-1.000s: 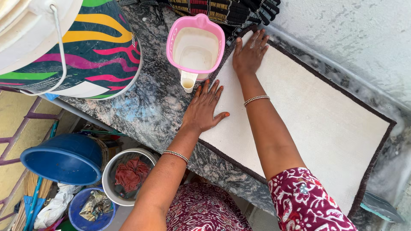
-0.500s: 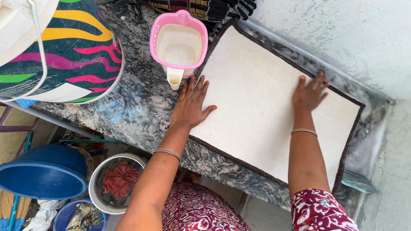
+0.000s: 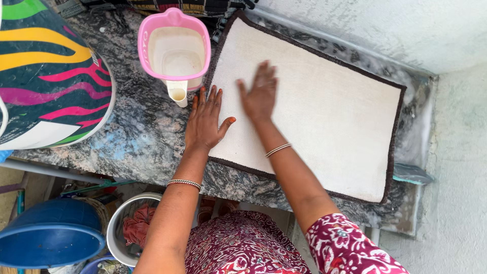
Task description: The person washes a patterned door mat by applying soap and water from a pitcher, scrubbing the surface by hand, and then flipping it over to flatten and wipe the reverse side.
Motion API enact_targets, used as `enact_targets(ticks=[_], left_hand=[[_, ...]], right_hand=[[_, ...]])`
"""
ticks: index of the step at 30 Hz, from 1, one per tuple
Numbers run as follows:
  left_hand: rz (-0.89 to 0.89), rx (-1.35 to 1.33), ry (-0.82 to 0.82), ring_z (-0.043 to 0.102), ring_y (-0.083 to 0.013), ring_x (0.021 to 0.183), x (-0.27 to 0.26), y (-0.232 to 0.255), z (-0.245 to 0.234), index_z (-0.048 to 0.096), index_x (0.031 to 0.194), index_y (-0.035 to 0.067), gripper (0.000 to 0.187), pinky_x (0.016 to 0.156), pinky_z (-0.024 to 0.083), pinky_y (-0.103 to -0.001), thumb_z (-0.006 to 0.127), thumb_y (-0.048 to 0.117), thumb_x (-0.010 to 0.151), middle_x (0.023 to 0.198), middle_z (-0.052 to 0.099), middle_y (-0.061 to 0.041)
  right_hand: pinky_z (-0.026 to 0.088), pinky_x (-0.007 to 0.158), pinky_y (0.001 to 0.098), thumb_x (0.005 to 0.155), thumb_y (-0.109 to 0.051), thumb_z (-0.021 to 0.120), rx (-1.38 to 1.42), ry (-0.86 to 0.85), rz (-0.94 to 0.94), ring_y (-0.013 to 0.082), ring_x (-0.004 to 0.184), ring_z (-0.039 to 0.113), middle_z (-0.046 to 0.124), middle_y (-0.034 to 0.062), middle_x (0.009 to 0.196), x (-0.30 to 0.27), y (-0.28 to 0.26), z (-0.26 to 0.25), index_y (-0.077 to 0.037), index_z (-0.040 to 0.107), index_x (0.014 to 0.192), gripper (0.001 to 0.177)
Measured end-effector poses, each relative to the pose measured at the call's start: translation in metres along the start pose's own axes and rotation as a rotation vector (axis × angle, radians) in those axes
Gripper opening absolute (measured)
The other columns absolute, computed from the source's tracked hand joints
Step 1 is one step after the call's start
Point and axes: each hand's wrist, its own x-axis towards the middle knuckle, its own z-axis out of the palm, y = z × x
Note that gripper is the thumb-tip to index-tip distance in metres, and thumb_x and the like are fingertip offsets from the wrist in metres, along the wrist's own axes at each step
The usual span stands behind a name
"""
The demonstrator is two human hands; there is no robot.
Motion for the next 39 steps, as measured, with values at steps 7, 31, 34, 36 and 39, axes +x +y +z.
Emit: enact_targets(ticks=[7,31,34,36,39], left_hand=[[0.018,-0.257,0.193,0.019,-0.0306,0.155,-0.003,-0.008,0.004,0.028,0.16,0.009,0.088,0.128,0.013,-0.042,0.019,0.072,0.099,0.168,0.023,-0.01],[0.007,-0.077,0.102,0.014,-0.0326,0.154,0.001,0.0,0.002,0.034,0.157,0.008,0.088,0.126,0.013,-0.044,0.028,0.073,0.098,0.168,0.019,-0.008],[0.002,-0.135,0.107,0.015,-0.0311,0.155,0.0,-0.003,0.0,0.037,0.158,0.01,0.086,0.127,0.014,-0.044,0.03,0.072,0.098,0.168,0.021,-0.006],[0.009,-0.187,0.144,0.016,-0.0302,0.156,-0.001,-0.003,-0.002,0.038,0.159,0.012,0.083,0.129,0.014,-0.044,0.03,0.069,0.1,0.169,0.022,-0.004],[0.003,-0.125,0.072,0.014,-0.0312,0.155,-0.004,0.0,-0.004,0.037,0.157,0.013,0.083,0.128,0.012,-0.043,0.034,0.07,0.097,0.169,0.021,-0.004]], right_hand=[[0.003,0.128,0.0413,0.098,-0.047,0.041,0.017,-0.224,-0.311,0.0235,0.157,-0.001,0.001,0.0032,0.171,-0.107,-0.064,-0.028,-0.012,0.004,0.162,0.082],[0.0,0.127,0.0416,0.103,-0.064,0.017,-0.038,-0.041,0.283,0.0311,0.155,-0.011,-0.009,0.014,0.169,-0.138,0.023,-0.025,-0.002,-0.005,0.16,0.087],[0.001,0.126,0.0422,0.102,-0.061,0.023,-0.03,-0.186,0.035,0.0319,0.155,-0.008,-0.007,0.0154,0.169,-0.141,-0.056,-0.013,0.0,-0.002,0.159,0.086],[0.002,0.127,0.0435,0.106,-0.054,0.024,-0.139,-0.222,-0.122,0.0315,0.156,-0.006,-0.005,0.0162,0.169,-0.153,-0.08,-0.009,-0.002,0.0,0.16,0.079],[0.004,0.128,0.0443,0.11,-0.048,0.022,-0.101,-0.131,-0.176,0.0273,0.158,-0.003,0.001,0.0101,0.17,-0.171,-0.072,-0.007,-0.008,0.003,0.163,0.07]])
